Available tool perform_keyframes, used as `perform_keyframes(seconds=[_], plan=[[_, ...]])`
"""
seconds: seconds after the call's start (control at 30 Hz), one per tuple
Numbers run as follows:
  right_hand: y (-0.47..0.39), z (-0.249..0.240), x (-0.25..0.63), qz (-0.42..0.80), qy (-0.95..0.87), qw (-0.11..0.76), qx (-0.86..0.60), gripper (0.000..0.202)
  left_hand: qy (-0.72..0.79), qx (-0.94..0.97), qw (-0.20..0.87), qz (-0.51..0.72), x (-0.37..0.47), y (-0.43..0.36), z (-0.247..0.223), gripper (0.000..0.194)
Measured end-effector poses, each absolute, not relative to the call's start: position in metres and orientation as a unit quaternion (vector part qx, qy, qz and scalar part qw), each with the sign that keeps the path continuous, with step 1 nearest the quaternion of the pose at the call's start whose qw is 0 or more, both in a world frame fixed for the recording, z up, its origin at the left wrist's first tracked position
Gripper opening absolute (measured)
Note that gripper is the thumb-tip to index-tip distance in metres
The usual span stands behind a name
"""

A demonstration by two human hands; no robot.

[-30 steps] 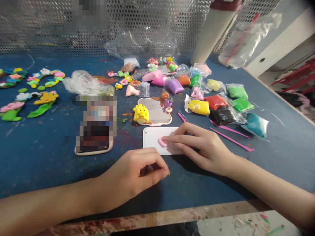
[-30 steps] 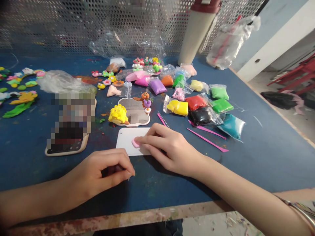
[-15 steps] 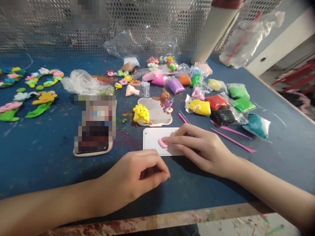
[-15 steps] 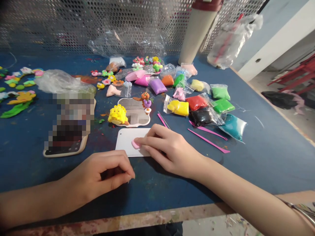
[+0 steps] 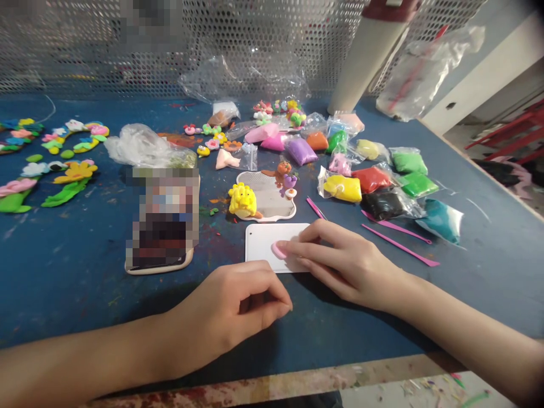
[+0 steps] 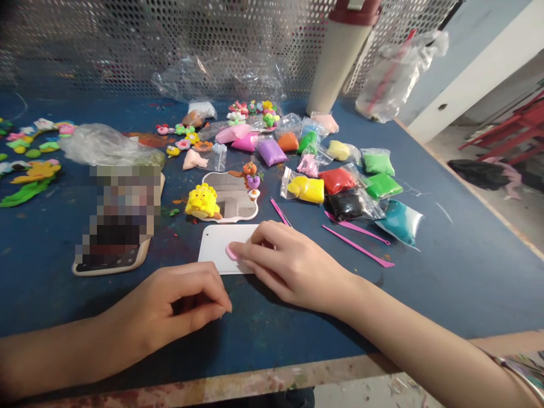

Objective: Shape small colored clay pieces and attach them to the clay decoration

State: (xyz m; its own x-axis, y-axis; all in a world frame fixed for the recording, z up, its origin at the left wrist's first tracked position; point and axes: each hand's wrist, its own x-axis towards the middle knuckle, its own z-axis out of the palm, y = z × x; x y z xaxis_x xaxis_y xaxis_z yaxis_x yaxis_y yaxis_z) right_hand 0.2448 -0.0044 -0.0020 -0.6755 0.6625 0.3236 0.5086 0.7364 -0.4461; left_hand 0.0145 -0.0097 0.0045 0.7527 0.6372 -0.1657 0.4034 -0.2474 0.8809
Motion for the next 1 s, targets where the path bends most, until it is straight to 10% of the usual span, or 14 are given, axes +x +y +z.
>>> perform_keyframes(seconds=[0.77,1.0], plan=[[0.005,0.025,0.25,0.263,-0.812,0.247,-0.458,0.006,0.34,0.773,0.514,0.152,0.011,-0.013,0.002,0.01],[0.003,0.026,0.257,0.25,-0.86,0.235,-0.379,0.013,0.308,0.86,0.32,0.25,0.007,-0.019,0.0,0.009]])
